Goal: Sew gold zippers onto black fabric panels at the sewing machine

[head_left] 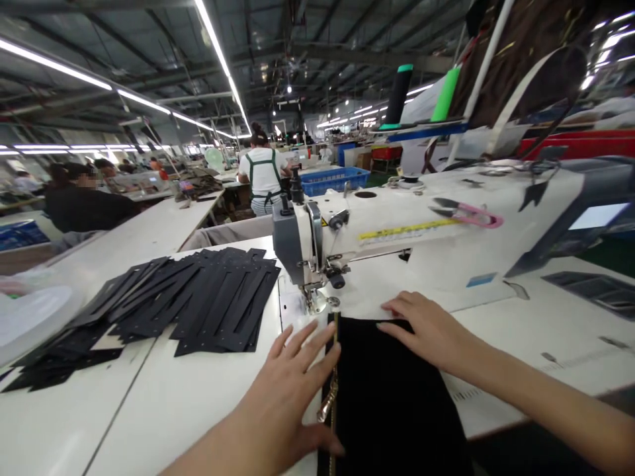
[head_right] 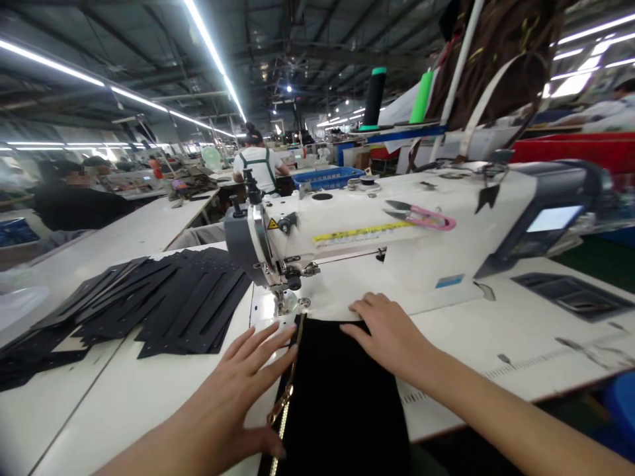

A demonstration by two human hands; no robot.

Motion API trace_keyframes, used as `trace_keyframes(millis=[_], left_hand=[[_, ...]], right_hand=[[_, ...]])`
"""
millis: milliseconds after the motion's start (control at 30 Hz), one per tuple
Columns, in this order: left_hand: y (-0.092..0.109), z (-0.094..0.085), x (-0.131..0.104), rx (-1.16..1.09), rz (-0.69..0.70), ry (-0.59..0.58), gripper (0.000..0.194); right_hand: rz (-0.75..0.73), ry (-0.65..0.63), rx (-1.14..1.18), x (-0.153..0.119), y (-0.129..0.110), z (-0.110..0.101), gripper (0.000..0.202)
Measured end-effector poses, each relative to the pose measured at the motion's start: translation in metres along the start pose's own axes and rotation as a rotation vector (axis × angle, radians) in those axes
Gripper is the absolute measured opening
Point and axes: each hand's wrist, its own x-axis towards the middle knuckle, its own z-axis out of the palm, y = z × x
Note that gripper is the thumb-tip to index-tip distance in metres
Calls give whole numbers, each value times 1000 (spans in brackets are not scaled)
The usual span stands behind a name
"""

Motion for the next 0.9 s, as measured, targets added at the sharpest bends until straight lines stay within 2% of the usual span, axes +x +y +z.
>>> trace_keyframes(millis=[100,233,367,500,567,667,733,833,900], left_hand=[[-15,-1,19,-31,134,-35,89],[-16,3,30,48,65,68,97],[-12,4,32,119,-7,140,102],[-15,4,36,144,28,148,108],[-17,4,38,157,31,125,110],[-16,3,40,177,-13,100,112],[-14,3,40,184,-30,113,112],[-12,5,40,185,-28,138,110],[-13,8,39,187,-27,135,108]], right_hand=[[14,36,69,2,5,7,7],[21,142,91,28,2,16,5],[131,198,16,34,9,17,20],[168,196,-23,22,13,16,18],[181,192,-119,19,12,17,18],[213,83,-407,22,12,17,19],[220,6,-510,26,9,16,19],[215,-7,-539,28,-6,9,22],[98,50,-530,20,-22,6,28]])
